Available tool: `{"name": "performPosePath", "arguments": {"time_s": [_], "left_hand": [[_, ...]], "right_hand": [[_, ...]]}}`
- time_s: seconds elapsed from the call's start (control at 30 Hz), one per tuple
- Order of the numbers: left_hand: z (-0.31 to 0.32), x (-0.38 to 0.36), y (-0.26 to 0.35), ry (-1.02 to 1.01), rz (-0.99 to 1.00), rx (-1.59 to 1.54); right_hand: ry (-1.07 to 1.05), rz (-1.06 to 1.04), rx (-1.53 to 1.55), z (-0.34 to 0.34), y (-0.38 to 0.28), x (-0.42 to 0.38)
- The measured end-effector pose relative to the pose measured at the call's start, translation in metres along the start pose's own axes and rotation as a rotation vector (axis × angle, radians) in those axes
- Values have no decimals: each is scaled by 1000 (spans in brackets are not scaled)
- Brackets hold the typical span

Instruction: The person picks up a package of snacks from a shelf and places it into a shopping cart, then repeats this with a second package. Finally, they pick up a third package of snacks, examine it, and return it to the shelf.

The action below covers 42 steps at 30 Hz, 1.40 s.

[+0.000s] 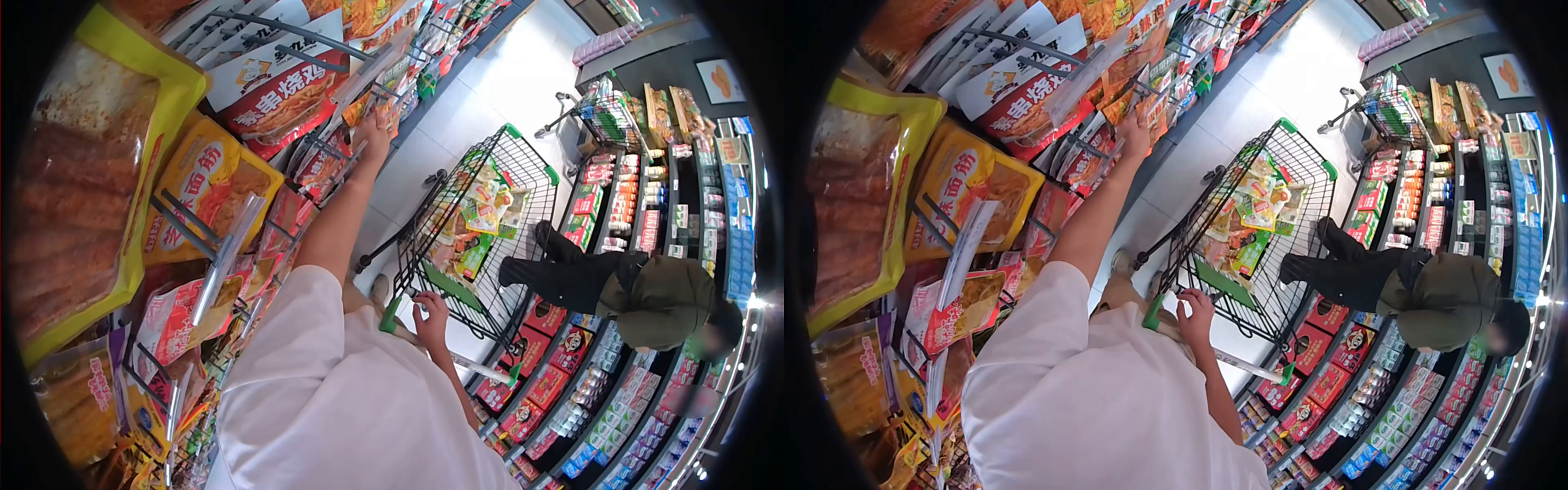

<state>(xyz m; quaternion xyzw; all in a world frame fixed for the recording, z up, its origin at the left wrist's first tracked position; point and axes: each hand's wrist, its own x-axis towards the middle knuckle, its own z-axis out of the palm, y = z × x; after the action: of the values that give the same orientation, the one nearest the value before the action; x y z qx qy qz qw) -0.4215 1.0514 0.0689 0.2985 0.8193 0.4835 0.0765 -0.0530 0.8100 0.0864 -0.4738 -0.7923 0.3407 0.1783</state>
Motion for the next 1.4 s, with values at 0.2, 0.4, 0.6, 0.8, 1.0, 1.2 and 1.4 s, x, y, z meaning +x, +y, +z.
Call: {"name": "performPosePath", "arguments": {"time_s": [0.2,0.4,0.6,0.8,1.0,1.2,1.4], "left_hand": [[2,-2,-3,-9,-28,18],[1,-1,10,8,-101,-21],[15,-11,-19,106,-11,-94],[4,-21,-16,27,-157,-62],[8,-22,-18,98,-118,-77],[8,-13,-16,61,-243,-72],[22,-25,-32,9,-343,-167]], "right_hand": [[19,0,-31,0,-3,0],[27,-26,-57,-1,-5,2],[26,-22,-49,0,-3,2],[27,-21,-44,-1,-4,1],[14,0,-55,-1,-4,0],[18,9,-76,-4,-10,0],[12,15,-95,-5,-5,0]]}}
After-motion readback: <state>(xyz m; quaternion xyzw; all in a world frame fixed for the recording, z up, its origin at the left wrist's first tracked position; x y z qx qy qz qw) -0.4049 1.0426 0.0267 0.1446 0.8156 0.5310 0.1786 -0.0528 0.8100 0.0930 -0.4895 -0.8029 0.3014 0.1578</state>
